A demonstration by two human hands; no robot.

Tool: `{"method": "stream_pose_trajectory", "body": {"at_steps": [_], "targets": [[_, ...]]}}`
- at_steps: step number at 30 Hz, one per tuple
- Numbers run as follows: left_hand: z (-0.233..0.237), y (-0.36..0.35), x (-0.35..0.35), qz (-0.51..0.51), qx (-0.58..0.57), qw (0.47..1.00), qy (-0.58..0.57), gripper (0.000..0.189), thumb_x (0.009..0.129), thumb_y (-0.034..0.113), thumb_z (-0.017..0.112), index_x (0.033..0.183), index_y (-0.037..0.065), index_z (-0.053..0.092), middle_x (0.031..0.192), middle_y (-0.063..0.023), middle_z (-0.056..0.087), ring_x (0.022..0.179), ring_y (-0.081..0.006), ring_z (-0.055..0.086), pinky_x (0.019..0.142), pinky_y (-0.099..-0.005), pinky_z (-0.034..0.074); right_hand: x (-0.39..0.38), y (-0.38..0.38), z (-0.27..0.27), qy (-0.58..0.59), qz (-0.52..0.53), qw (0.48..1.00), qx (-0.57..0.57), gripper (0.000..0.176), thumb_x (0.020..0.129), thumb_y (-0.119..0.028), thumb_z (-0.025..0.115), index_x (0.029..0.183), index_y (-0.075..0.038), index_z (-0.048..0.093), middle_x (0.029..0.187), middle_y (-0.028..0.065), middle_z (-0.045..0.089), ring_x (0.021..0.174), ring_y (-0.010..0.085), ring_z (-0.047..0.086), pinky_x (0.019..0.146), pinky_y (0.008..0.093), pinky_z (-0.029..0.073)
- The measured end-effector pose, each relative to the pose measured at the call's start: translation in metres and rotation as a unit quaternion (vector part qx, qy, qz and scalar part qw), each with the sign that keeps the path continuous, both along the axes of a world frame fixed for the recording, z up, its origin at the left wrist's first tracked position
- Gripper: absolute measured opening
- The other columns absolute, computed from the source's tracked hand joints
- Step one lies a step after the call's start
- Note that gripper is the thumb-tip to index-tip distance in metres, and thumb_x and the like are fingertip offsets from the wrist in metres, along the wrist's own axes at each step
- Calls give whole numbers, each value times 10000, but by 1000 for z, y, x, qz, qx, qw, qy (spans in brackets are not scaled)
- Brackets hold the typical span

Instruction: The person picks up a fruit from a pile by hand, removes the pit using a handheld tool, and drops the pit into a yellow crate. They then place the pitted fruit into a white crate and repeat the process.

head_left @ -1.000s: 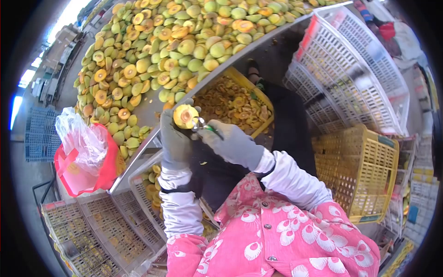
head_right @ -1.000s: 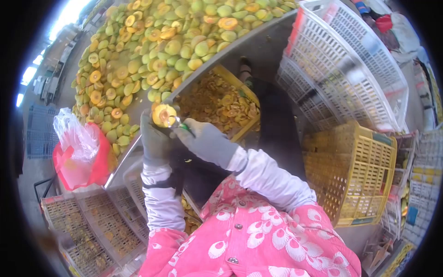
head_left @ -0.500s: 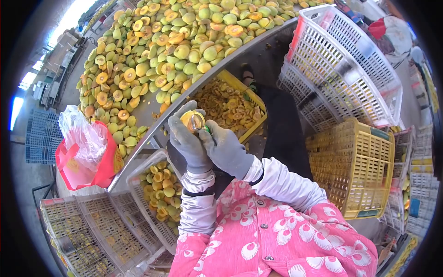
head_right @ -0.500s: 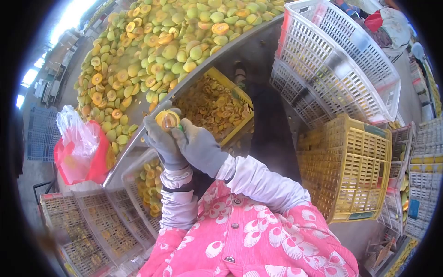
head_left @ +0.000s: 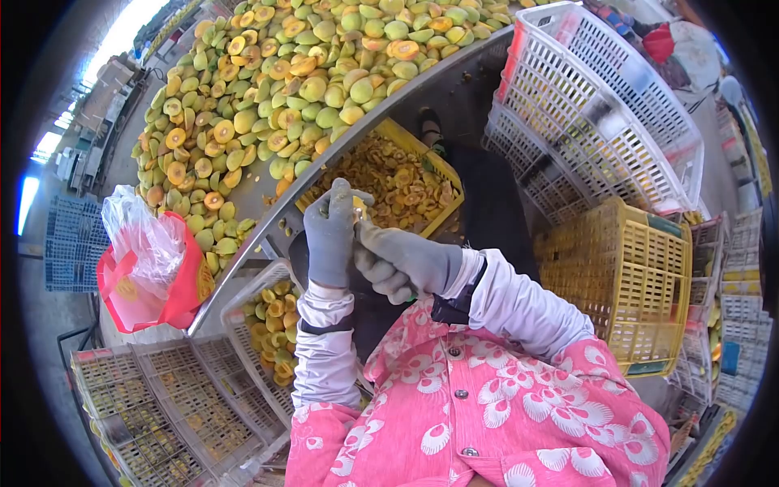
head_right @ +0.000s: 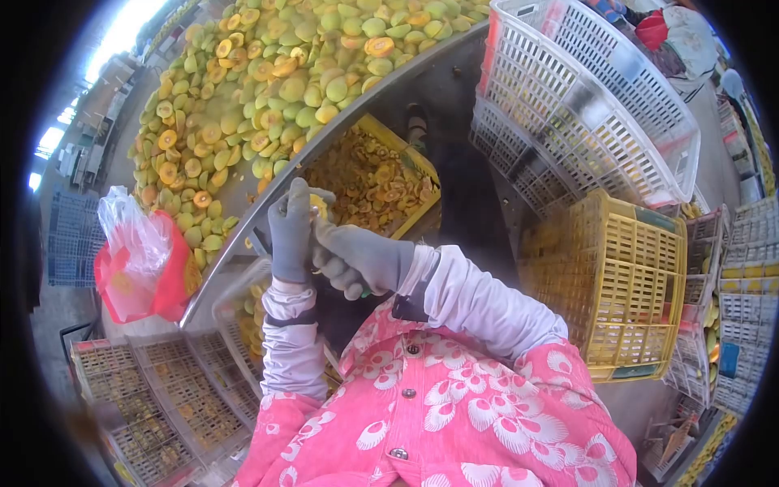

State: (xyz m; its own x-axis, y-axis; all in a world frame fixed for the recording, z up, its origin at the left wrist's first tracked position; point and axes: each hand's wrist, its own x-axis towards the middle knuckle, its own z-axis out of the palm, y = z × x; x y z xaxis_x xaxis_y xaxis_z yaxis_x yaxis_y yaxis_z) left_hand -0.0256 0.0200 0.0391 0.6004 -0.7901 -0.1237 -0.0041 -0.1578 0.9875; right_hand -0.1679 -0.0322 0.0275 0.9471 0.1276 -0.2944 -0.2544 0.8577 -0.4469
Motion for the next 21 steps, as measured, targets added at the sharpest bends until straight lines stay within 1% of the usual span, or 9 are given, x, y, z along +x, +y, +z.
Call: {"method": "stream_pose_trajectory", "body": {"at_steps": [5,7,8,13,16,17,18,19,21], "targets": [[-16,-3,2,-27,-19,983,178,511,1017,390,494,801,-19,709,641,-42,613,563,-91,533,552,-236,428,1,-5,-19,-37,25,997,68,474,998,-615,370,802,-188,435,634,-120,247,499,10,230,425,166,214],[-22,-7,2,-33,89,986,-136,584,1018,453,438,830,-32,704,638,-55,596,580,-124,547,576,-256,445,-1,-4,-27,-22,22,997,76,469,997,-617,374,808,-192,437,635,-125,246,500,6,229,423,164,213],[-23,-8,1,-32,89,986,-135,584,1018,453,438,830,-32,704,638,-55,596,580,-124,547,576,-256,445,0,-5,-34,-41,34,991,120,470,995,-617,380,806,-190,435,634,-125,248,499,5,231,421,163,214],[-37,-18,-6,38,-93,943,318,553,1018,466,436,939,-36,655,725,-82,634,626,-169,584,580,-277,475,12,-13,-48,-137,43,953,268,482,994,-606,388,862,-158,506,598,-89,287,458,26,214,357,180,194],[-32,-16,-20,129,-135,965,186,572,1014,501,422,986,-28,637,824,-94,648,705,-176,603,638,-281,492,12,-9,-43,-87,-72,988,102,486,1011,-561,417,901,-101,531,611,-86,377,470,43,314,380,219,296],[-24,-14,-24,144,-126,976,102,577,1013,507,422,980,-26,641,845,-92,650,731,-175,606,655,-283,496,22,-7,-51,11,-212,964,-161,445,1012,-506,456,914,-78,528,639,-40,471,500,107,429,434,273,370],[-28,-15,-19,131,-117,983,43,533,1011,478,457,979,-22,639,839,-72,648,733,-163,603,680,-283,498,27,-8,-57,108,-328,845,-408,407,1014,-450,495,927,-54,525,666,6,564,530,170,545,488,326,445],[-39,-17,-12,133,-118,983,44,533,1011,478,457,979,-22,639,839,-72,648,733,-163,603,680,-283,498,25,-10,-55,108,-326,845,-410,407,1014,-450,495,927,-54,525,666,6,564,530,170,545,488,326,445],[-61,-22,2,147,-122,967,167,480,1007,438,499,976,-19,643,833,-57,639,729,-143,584,684,-274,480,22,-15,-46,156,-218,658,-704,284,983,-316,551,971,-37,498,871,138,684,752,354,673,657,435,504]]}}
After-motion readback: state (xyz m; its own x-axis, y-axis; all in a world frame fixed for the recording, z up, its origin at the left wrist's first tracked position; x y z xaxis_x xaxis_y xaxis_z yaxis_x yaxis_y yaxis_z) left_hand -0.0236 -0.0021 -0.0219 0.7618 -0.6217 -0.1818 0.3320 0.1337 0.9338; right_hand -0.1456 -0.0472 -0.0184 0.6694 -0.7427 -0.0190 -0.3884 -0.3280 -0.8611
